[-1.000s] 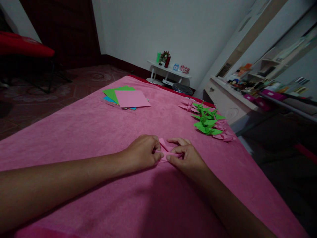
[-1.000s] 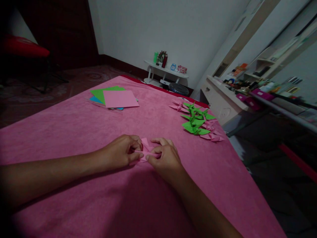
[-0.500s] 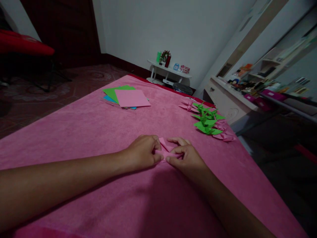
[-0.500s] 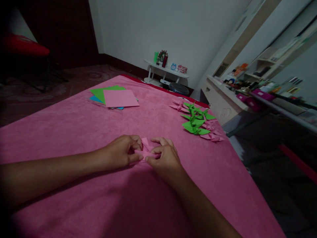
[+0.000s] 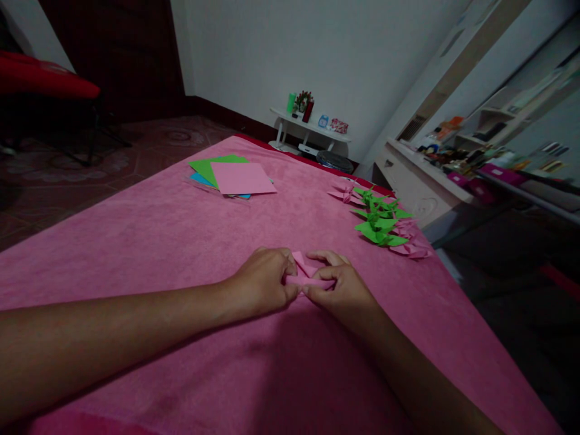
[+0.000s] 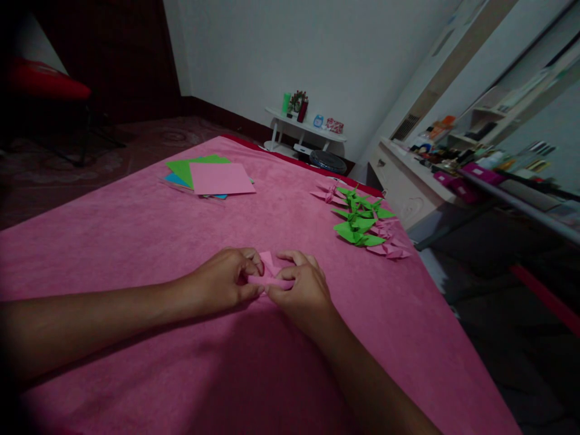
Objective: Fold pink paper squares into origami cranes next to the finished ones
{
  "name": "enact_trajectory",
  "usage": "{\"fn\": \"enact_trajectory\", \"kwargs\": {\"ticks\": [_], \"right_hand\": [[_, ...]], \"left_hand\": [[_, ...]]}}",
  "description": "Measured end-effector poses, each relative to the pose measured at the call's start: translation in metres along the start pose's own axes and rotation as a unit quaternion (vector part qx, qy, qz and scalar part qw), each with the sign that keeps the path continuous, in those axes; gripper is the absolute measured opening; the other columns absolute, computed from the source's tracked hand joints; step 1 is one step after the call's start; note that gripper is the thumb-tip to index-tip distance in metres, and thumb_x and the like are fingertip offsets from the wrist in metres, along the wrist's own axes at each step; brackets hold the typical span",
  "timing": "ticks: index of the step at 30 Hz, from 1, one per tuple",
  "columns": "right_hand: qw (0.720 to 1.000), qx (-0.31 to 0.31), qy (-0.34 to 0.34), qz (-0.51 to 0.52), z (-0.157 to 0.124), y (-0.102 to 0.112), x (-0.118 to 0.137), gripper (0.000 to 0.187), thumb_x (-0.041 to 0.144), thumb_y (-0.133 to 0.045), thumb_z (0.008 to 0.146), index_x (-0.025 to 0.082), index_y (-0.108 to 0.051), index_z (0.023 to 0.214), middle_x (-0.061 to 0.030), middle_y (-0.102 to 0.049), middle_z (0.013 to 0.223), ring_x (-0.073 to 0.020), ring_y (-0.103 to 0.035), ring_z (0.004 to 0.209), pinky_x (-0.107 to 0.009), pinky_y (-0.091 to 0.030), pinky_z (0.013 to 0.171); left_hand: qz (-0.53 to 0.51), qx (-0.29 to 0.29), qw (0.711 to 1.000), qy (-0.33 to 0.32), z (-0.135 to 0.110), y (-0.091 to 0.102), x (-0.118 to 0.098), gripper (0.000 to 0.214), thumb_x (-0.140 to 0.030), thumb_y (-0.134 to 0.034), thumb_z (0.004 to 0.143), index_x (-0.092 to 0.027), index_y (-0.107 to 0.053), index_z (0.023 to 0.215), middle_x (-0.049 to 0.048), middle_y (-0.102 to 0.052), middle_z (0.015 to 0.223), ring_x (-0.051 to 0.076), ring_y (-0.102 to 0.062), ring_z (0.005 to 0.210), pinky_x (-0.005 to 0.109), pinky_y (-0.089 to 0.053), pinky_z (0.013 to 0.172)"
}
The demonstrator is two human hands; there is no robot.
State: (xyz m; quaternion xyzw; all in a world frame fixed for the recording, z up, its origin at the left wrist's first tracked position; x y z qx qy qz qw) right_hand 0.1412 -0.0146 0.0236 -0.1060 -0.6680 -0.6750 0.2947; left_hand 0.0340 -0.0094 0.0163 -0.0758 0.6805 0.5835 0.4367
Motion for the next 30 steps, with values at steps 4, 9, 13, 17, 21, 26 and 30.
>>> {"fn": "enact_trajectory", "kwargs": {"ticks": [4, 9, 13, 17, 21, 26, 30], "right_hand": [[1.0, -0.007, 0.0, -0.013, 0.0005, -0.0002, -0.0006, 0.013, 0.024, -0.067, 0.063, 0.022, -0.064, 0.051, -0.0035, -0.06, 0.115, -0.0239, -0.052, 0.103, -0.037, -0.04, 0.088], [1.0, -0.013, 0.0, -0.016, 0.0003, -0.0005, 0.0001, 0.014, 0.023, -0.066, 0.062, 0.022, -0.063, 0.049, -0.0036, -0.06, 0.113, -0.0246, -0.052, 0.103, -0.037, -0.041, 0.087], [1.0, -0.006, -0.004, 0.008, -0.0003, 0.001, 0.0004, 0.013, 0.025, -0.066, 0.065, 0.022, -0.066, 0.052, -0.0039, -0.06, 0.115, -0.0243, -0.052, 0.105, -0.038, -0.041, 0.088], [0.998, 0.029, -0.011, 0.062, -0.0012, -0.0003, 0.0017, 0.003, 0.025, -0.068, 0.064, 0.023, -0.071, 0.062, -0.0052, -0.057, 0.12, -0.0245, -0.05, 0.11, -0.038, -0.04, 0.091], [0.997, 0.043, -0.024, 0.067, -0.0023, -0.0011, 0.0018, 0.005, 0.023, -0.068, 0.063, 0.022, -0.07, 0.059, -0.0059, -0.056, 0.122, -0.0257, -0.049, 0.112, -0.039, -0.039, 0.092], [0.997, 0.044, -0.015, 0.055, -0.0025, -0.0023, 0.0042, 0.009, 0.026, -0.067, 0.066, 0.022, -0.069, 0.058, -0.0056, -0.055, 0.122, -0.0252, -0.048, 0.113, -0.039, -0.039, 0.092], [0.997, 0.042, -0.018, 0.054, -0.0023, -0.0022, 0.0049, 0.009, 0.025, -0.067, 0.065, 0.022, -0.068, 0.057, -0.0058, -0.055, 0.122, -0.0254, -0.046, 0.114, -0.04, -0.038, 0.093]], "left_hand": [[0.011, -0.023, 0.999, -0.024, -0.0004, -0.0011, -0.0007, 0.013, -0.026, -0.057, 0.07, -0.016, -0.059, 0.062, 0.0013, -0.056, 0.069, 0.011, -0.047, 0.059, 0.024, -0.034, 0.055], [0.023, -0.028, 0.999, -0.029, -0.0018, -0.0009, -0.0005, 0.013, -0.025, -0.056, 0.07, -0.016, -0.055, 0.06, 0.0012, -0.055, 0.068, 0.011, -0.047, 0.058, 0.024, -0.033, 0.054], [0.013, -0.01, 1.0, -0.005, -0.0019, 0.0011, 0.0002, 0.01, -0.024, -0.055, 0.071, -0.017, -0.056, 0.064, 0.0013, -0.056, 0.07, 0.012, -0.048, 0.061, 0.024, -0.034, 0.056], [-0.004, 0.015, 1.0, 0.02, -0.0013, 0.0001, 0.003, 0.008, -0.024, -0.056, 0.07, -0.017, -0.055, 0.066, 0.0014, -0.056, 0.073, 0.012, -0.049, 0.065, 0.024, -0.036, 0.058], [-0.024, 0.031, 0.999, 0.008, -0.0004, -0.0028, 0.0016, 0.009, -0.024, -0.056, 0.07, -0.017, -0.055, 0.065, 0.0012, -0.056, 0.075, 0.012, -0.049, 0.067, 0.024, -0.037, 0.06], [-0.027, 0.032, 0.999, 0.021, -0.0007, -0.002, 0.003, 0.006, -0.023, -0.056, 0.07, -0.017, -0.056, 0.068, 0.0017, -0.057, 0.076, 0.013, -0.05, 0.068, 0.024, -0.039, 0.062], [-0.032, 0.027, 0.999, 0.029, -0.0016, -0.0013, 0.0038, 0.007, -0.024, -0.058, 0.069, -0.017, -0.056, 0.069, 0.0017, -0.057, 0.075, 0.013, -0.05, 0.068, 0.024, -0.04, 0.063]]}}
Point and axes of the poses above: each hand's wrist, its own z-axis towards the middle knuckle, its own y-axis out of the back of the hand, x = y × z, the point moved 10 cm from there along z, towards the middle knuckle
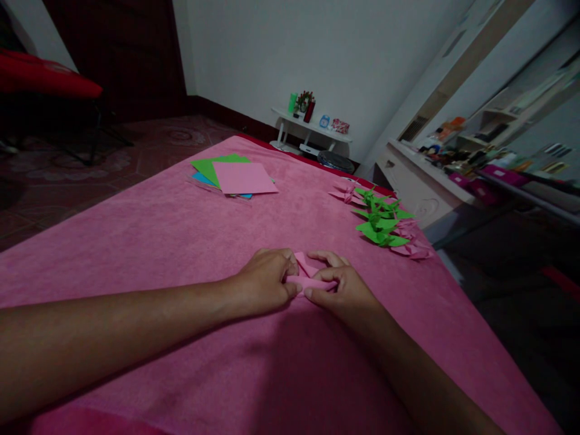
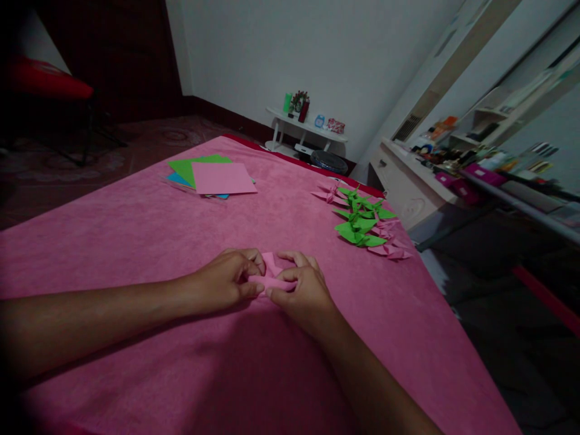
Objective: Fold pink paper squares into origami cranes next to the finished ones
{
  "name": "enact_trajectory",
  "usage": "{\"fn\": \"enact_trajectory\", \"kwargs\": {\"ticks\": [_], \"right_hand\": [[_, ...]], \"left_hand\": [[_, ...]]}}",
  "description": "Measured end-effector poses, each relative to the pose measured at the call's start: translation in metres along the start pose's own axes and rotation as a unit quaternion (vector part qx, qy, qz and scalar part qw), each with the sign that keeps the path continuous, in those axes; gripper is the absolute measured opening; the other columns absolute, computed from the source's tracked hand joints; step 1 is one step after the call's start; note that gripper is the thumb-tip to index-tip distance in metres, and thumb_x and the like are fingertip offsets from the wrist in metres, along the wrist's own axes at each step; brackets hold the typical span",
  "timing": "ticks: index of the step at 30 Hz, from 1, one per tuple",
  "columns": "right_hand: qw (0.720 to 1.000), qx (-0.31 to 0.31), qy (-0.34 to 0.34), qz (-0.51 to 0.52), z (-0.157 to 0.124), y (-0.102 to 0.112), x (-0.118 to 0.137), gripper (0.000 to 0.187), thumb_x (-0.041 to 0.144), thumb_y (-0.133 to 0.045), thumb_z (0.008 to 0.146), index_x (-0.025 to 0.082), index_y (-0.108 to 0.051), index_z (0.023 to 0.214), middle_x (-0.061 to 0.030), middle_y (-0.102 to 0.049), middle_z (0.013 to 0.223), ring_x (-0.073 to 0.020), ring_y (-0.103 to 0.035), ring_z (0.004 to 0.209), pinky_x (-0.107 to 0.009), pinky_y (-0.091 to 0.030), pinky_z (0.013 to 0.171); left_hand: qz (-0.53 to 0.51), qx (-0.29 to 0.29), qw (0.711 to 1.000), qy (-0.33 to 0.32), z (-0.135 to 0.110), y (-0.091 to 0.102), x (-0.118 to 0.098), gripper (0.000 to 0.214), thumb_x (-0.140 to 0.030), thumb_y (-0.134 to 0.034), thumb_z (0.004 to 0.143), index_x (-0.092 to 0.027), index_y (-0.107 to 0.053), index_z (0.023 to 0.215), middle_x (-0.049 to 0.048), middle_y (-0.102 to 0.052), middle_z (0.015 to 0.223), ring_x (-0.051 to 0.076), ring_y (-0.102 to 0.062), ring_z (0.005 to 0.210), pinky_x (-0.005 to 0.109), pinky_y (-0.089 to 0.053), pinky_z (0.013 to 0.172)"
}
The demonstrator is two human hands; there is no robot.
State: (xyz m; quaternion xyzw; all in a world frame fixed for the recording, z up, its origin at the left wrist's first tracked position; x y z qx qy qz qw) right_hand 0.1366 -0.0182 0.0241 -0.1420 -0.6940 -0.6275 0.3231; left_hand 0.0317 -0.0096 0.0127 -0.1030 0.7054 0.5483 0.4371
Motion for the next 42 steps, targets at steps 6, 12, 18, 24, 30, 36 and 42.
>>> {"fn": "enact_trajectory", "kwargs": {"ticks": [6, 12, 18, 24, 30, 36, 42], "right_hand": [[1.0, 0.007, -0.003, 0.002, 0.0, -0.002, -0.002, 0.01, 0.025, -0.068, 0.065, 0.021, -0.067, 0.056, -0.0054, -0.053, 0.126, -0.026, -0.043, 0.117, -0.04, -0.036, 0.094], [1.0, 0.015, -0.003, 0.012, -0.001, -0.003, -0.001, 0.012, 0.024, -0.067, 0.066, 0.021, -0.065, 0.055, -0.0049, -0.051, 0.127, -0.0253, -0.041, 0.119, -0.039, -0.035, 0.095], [1.0, -0.002, 0.01, -0.027, -0.002, -0.003, 0.001, 0.015, 0.024, -0.067, 0.064, 0.021, -0.061, 0.051, -0.0036, -0.05, 0.127, -0.0249, -0.041, 0.117, -0.039, -0.034, 0.096], [0.998, -0.005, 0.015, -0.061, -0.001, -0.005, 0.001, 0.014, 0.025, -0.068, 0.063, 0.022, -0.063, 0.05, -0.0027, -0.051, 0.125, -0.0258, -0.042, 0.115, -0.04, -0.035, 0.095], [0.998, -0.001, 0.016, -0.061, -0.001, -0.005, 0.001, 0.014, 0.027, -0.069, 0.063, 0.022, -0.065, 0.05, -0.0028, -0.051, 0.127, -0.0268, -0.042, 0.115, -0.042, -0.034, 0.097], [0.999, 0.007, 0.011, -0.037, -0.001, -0.003, 0.001, 0.012, 0.024, -0.068, 0.064, 0.023, -0.066, 0.053, -0.0027, -0.052, 0.127, -0.0259, -0.042, 0.116, -0.043, -0.032, 0.098], [1.0, 0.008, 0.005, 0.003, -0.002, -0.004, -0.002, 0.004, 0.024, -0.071, 0.061, 0.023, -0.069, 0.058, -0.0025, -0.05, 0.128, -0.0252, -0.04, 0.12, -0.042, -0.031, 0.1]], "left_hand": [[0.004, -0.001, 1.0, -0.016, 0.0, 0.0, -0.004, 0.008, -0.023, -0.062, 0.066, -0.017, -0.058, 0.067, 0.0016, -0.057, 0.078, 0.014, -0.051, 0.073, 0.025, -0.04, 0.068], [0.017, 0.0, 0.999, -0.031, -0.001, 0.0, -0.009, 0.009, -0.024, -0.06, 0.068, -0.016, -0.058, 0.063, 0.0021, -0.056, 0.078, 0.014, -0.05, 0.074, 0.025, -0.04, 0.068], [0.024, 0.009, 0.999, -0.039, 0.0, -0.001, -0.007, 0.006, -0.023, -0.06, 0.067, -0.017, -0.06, 0.066, 0.0015, -0.057, 0.077, 0.013, -0.051, 0.071, 0.024, -0.04, 0.066], [-0.001, -0.019, 0.999, -0.04, 0.0, -0.001, 0.001, 0.01, -0.021, -0.057, 0.068, -0.017, -0.065, 0.072, 0.0015, -0.059, 0.076, 0.012, -0.052, 0.064, 0.024, -0.039, 0.059], [0.027, -0.03, 0.999, -0.028, 0.001, 0.002, 0.001, 0.011, -0.022, -0.06, 0.063, -0.017, -0.062, 0.073, 0.0018, -0.06, 0.075, 0.013, -0.052, 0.065, 0.025, -0.04, 0.061], [0.042, -0.015, 0.999, -0.008, 0.001, 0.004, 0.001, 0.007, -0.024, -0.058, 0.066, -0.017, -0.058, 0.069, 0.0018, -0.058, 0.071, 0.014, -0.052, 0.064, 0.025, -0.039, 0.06], [0.018, -0.001, 1.0, -0.01, 0.002, 0.001, 0.003, 0.009, -0.025, -0.059, 0.068, -0.017, -0.06, 0.071, 0.0016, -0.057, 0.075, 0.014, -0.052, 0.068, 0.024, -0.039, 0.062]]}}
Point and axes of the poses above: each hand's wrist, its own z-axis towards the middle knuckle, its own y-axis out of the back of the hand, x = y × z, the point moved 10 cm from there along z, towards the middle knuckle
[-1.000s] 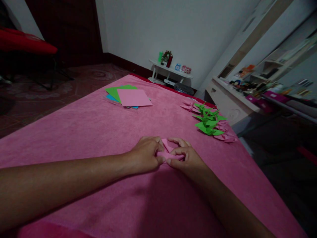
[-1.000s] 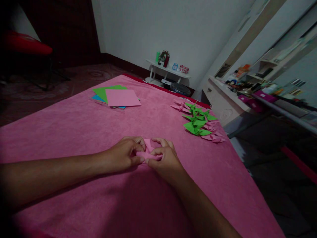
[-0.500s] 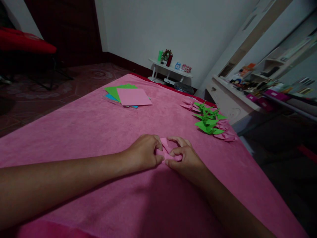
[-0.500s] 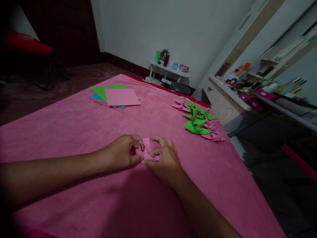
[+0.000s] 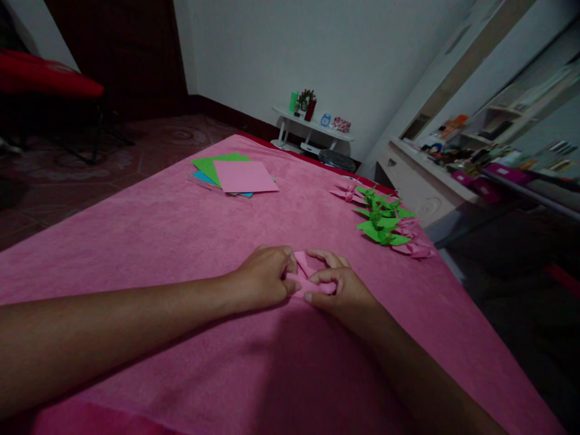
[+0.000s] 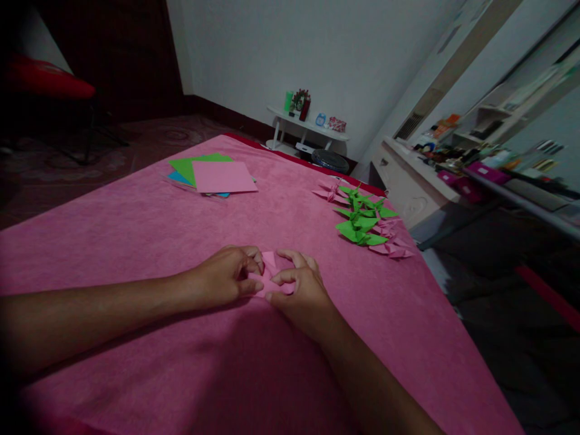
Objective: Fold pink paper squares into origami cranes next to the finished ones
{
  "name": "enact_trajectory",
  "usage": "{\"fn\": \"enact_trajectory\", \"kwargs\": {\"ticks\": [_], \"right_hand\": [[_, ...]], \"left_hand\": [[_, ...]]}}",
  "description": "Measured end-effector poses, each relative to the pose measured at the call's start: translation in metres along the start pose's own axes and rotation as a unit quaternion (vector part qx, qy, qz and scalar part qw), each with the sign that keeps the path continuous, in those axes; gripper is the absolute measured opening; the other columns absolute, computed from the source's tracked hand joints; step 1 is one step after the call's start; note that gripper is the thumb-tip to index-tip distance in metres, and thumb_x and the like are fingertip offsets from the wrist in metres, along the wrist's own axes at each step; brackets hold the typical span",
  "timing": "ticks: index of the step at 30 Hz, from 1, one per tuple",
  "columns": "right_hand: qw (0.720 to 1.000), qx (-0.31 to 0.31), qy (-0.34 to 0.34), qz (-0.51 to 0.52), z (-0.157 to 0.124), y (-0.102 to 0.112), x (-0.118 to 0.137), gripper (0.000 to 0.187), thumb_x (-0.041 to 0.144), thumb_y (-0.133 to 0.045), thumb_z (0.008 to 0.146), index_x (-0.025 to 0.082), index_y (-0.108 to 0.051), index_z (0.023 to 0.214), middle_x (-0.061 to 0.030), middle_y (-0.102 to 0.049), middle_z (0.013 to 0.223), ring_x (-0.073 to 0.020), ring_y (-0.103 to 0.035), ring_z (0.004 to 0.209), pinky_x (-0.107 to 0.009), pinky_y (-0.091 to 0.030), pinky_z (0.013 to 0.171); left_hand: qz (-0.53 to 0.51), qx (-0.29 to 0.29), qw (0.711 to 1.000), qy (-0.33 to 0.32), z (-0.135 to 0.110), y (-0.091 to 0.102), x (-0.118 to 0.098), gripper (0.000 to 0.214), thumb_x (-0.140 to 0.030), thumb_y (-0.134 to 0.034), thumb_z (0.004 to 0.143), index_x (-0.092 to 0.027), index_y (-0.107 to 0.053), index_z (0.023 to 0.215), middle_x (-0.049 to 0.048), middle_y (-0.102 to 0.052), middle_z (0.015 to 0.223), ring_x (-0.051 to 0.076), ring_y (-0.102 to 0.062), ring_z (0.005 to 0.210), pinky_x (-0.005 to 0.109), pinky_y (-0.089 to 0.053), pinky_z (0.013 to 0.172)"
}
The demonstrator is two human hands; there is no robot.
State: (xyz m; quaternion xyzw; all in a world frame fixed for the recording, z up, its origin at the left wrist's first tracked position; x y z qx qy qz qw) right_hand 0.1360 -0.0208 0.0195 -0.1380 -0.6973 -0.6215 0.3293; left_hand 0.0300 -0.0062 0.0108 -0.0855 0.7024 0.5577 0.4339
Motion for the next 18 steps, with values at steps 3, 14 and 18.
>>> {"fn": "enact_trajectory", "kwargs": {"ticks": [3, 14, 18], "right_hand": [[1.0, 0.0, -0.006, 0.003, 0.0, -0.001, -0.001, 0.002, 0.023, -0.071, 0.061, 0.024, -0.069, 0.06, -0.0027, -0.05, 0.129, -0.0253, -0.039, 0.121, -0.042, -0.03, 0.101], [0.999, 0.038, 0.0, -0.02, -0.001, -0.008, 0.005, 0.008, 0.021, -0.065, 0.067, 0.021, -0.067, 0.059, -0.0019, -0.04, 0.14, -0.0279, -0.029, 0.128, -0.046, -0.024, 0.105], [0.998, 0.047, 0.005, -0.042, 0.0, -0.009, 0.01, 0.014, 0.021, -0.062, 0.07, 0.02, -0.065, 0.056, -0.0023, -0.041, 0.14, -0.0275, -0.029, 0.128, -0.045, -0.024, 0.105]], "left_hand": [[-0.011, 0.01, 1.0, -0.009, 0.0, -0.002, -0.002, 0.006, -0.023, -0.058, 0.068, -0.017, -0.059, 0.067, 0.0015, -0.057, 0.075, 0.013, -0.051, 0.067, 0.024, -0.039, 0.061], [-0.026, 0.014, 0.999, -0.02, 0.001, -0.004, -0.002, 0.008, -0.022, -0.058, 0.069, -0.017, -0.06, 0.064, 0.0011, -0.056, 0.076, 0.012, -0.051, 0.068, 0.024, -0.039, 0.063], [-0.008, 0.015, 0.999, -0.027, 0.001, -0.002, -0.007, 0.009, -0.023, -0.059, 0.07, -0.017, -0.059, 0.063, 0.0011, -0.056, 0.074, 0.013, -0.05, 0.068, 0.024, -0.038, 0.064]]}}
Point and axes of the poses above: each hand's wrist, its own z-axis towards the middle knuckle, its own y-axis out of the back of the hand, x = y × z, the point moved 10 cm from there along z, towards the middle knuckle
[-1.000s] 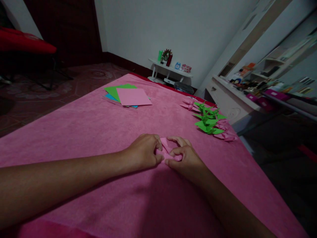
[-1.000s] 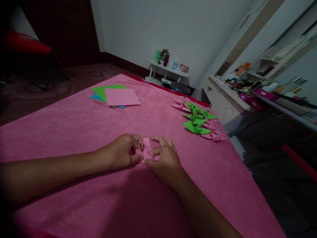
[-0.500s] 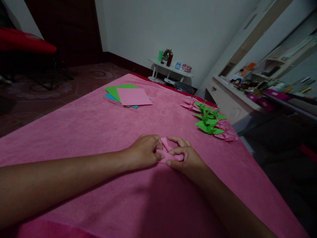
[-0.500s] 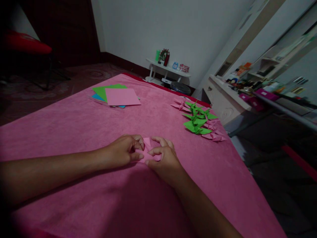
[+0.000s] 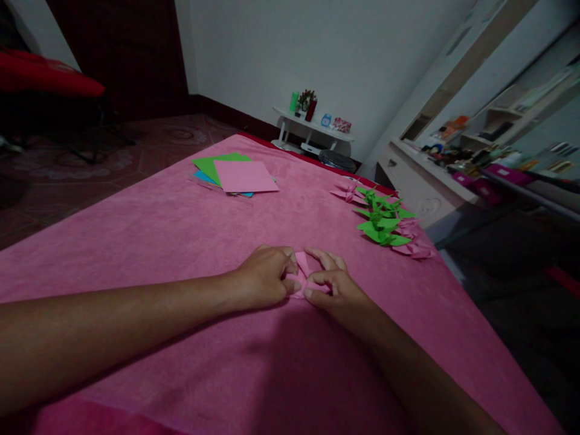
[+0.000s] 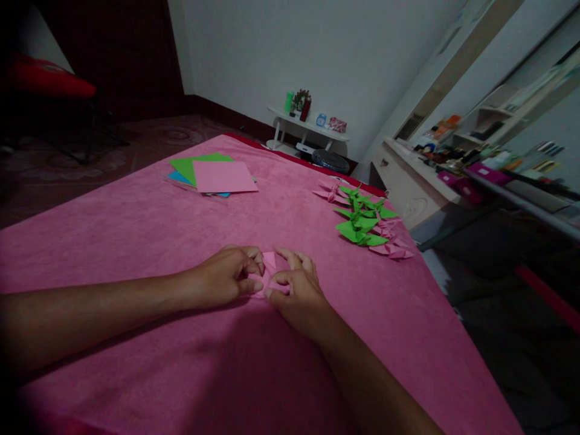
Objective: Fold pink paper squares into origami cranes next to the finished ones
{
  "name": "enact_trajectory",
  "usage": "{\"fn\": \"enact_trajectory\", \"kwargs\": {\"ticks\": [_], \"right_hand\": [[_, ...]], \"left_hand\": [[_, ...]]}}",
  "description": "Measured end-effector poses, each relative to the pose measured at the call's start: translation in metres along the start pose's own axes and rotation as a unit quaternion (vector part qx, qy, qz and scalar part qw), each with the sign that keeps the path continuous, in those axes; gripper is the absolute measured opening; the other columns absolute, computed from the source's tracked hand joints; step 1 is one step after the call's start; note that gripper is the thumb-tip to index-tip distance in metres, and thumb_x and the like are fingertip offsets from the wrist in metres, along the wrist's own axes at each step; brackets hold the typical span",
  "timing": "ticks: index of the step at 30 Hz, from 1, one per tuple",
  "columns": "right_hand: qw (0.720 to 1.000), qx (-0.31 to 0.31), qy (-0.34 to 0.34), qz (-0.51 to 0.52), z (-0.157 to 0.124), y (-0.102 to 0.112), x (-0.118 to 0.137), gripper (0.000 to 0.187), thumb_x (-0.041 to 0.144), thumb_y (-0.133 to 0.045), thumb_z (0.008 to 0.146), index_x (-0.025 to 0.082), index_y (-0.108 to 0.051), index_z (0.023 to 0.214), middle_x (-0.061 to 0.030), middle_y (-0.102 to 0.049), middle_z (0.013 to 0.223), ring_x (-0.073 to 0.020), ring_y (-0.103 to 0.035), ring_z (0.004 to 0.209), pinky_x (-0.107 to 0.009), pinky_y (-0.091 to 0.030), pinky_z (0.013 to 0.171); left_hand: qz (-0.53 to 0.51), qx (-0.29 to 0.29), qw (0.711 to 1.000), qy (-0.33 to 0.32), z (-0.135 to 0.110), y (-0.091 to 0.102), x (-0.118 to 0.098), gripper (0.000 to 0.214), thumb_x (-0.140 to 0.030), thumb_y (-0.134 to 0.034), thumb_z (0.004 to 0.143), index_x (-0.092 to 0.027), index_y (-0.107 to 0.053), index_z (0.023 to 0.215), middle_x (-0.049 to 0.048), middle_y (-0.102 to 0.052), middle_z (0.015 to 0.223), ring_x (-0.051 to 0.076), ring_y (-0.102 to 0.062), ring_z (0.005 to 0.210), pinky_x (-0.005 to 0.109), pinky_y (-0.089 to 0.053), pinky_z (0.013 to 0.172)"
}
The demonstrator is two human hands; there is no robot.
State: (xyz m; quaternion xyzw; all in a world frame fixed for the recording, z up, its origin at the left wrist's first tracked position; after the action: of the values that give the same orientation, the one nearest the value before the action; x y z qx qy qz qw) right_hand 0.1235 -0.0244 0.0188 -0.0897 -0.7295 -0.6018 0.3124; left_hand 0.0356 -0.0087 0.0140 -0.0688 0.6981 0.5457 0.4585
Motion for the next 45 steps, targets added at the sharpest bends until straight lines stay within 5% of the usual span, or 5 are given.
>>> {"fn": "enact_trajectory", "kwargs": {"ticks": [17, 25, 29, 38, 45], "right_hand": [[0.996, -0.092, 0.002, 0.004, 0.001, 0.008, -0.007, 0.017, 0.02, -0.066, 0.062, 0.02, -0.055, 0.049, -0.0059, -0.051, 0.128, -0.0261, -0.041, 0.119, -0.04, -0.034, 0.096], [0.991, -0.127, -0.024, 0.015, 0.0, 0.016, -0.019, 0.04, 0.022, -0.073, 0.053, 0.021, -0.054, 0.088, -0.0069, -0.055, 0.113, -0.0244, -0.05, 0.106, -0.041, -0.039, 0.09], [0.993, -0.113, -0.025, -0.011, 0.002, 0.014, -0.018, 0.049, 0.024, -0.073, 0.055, 0.02, -0.055, 0.101, -0.0093, -0.052, 0.118, -0.0253, -0.047, 0.11, -0.041, -0.037, 0.094], [0.994, -0.113, -0.004, -0.016, 0.0, 0.017, -0.013, 0.019, 0.022, -0.074, 0.054, 0.019, -0.057, 0.062, -0.0092, -0.051, 0.118, -0.0272, -0.046, 0.111, -0.04, -0.037, 0.09], [0.974, -0.135, -0.058, 0.173, -0.004, 0.016, -0.024, 0.026, 0.019, -0.069, 0.057, 0.02, -0.044, 0.053, 0.0045, -0.045, 0.053, -0.0121, -0.044, 0.053, -0.024, -0.033, 0.052]], "left_hand": [[0.028, -0.054, 0.998, -0.015, -0.004, 0.007, -0.002, 0.005, -0.02, -0.059, 0.065, -0.016, -0.059, 0.064, 0.0012, -0.055, 0.071, 0.012, -0.048, 0.061, 0.024, -0.034, 0.055], [-0.022, -0.078, 0.997, -0.016, -0.005, 0.017, 0.004, 0.02, -0.007, -0.053, 0.063, -0.016, -0.057, 0.08, -0.0011, -0.057, 0.068, 0.01, -0.049, 0.06, 0.021, -0.033, 0.054], [-0.024, -0.044, 0.999, -0.015, -0.002, 0.02, 0.007, 0.027, -0.003, -0.048, 0.061, -0.016, -0.058, 0.083, -0.0018, -0.058, 0.065, 0.01, -0.05, 0.057, 0.02, -0.033, 0.052], [0.102, 0.046, 0.991, 0.073, -0.005, 0.053, 0.023, 0.017, -0.034, -0.067, 0.061, -0.017, -0.063, 0.062, -0.0004, -0.058, 0.055, 0.011, -0.044, 0.047, 0.023, -0.024, 0.046], [-0.117, 0.217, 0.965, 0.088, -0.03, 0.026, 0.017, 0.033, -0.047, -0.066, 0.066, -0.015, -0.063, 0.06, 0.0006, -0.055, 0.051, 0.011, -0.046, 0.046, 0.021, -0.03, 0.045]]}}
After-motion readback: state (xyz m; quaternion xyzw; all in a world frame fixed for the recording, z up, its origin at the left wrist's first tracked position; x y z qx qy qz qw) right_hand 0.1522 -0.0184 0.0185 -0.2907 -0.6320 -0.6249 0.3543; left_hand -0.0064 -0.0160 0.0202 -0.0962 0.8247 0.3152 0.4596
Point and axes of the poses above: each hand's wrist, its own z-axis towards the middle knuckle, its own y-axis out of the back of the hand, x = y × z, the point moved 10 cm from there along z, towards the middle knuckle
